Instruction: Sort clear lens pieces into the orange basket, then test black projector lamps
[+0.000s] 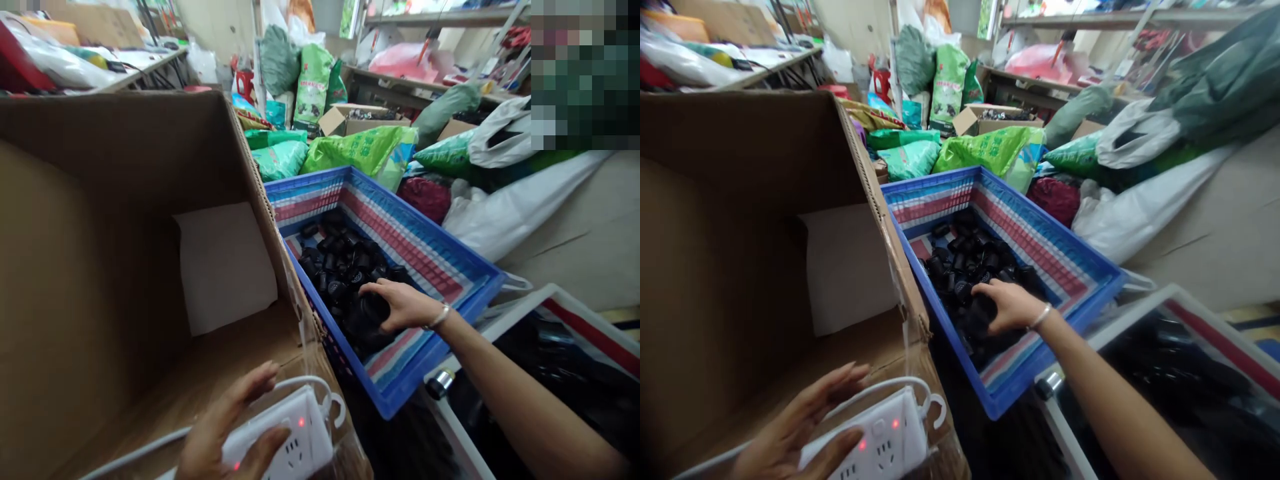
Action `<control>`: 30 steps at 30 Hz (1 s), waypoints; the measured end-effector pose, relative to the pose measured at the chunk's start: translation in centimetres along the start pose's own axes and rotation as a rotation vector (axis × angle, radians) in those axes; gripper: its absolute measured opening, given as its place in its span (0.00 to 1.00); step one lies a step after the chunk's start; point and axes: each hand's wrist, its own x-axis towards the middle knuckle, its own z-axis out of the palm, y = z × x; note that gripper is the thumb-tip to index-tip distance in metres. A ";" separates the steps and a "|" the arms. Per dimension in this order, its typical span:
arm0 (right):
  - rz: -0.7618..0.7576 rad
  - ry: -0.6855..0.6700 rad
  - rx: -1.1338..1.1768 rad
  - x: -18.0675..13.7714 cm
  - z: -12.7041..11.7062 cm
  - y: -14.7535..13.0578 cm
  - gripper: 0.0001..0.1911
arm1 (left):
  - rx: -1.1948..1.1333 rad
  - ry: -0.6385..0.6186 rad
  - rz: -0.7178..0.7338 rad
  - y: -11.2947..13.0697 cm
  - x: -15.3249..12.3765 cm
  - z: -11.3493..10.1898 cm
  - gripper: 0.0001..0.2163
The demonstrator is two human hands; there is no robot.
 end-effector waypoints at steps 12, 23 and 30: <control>-0.461 0.236 0.857 -9.9 -1.4 -12.2 0.43 | -0.438 -0.376 -0.037 6.2 -0.9 3.5 0.42; -0.285 0.258 1.127 -10.8 6.3 -15.7 0.42 | -0.368 -0.021 -0.006 2.1 -4.2 0.3 0.23; -0.083 0.442 0.960 -10.4 6.2 -17.3 0.36 | 0.277 0.254 0.263 2.0 -5.2 0.0 0.10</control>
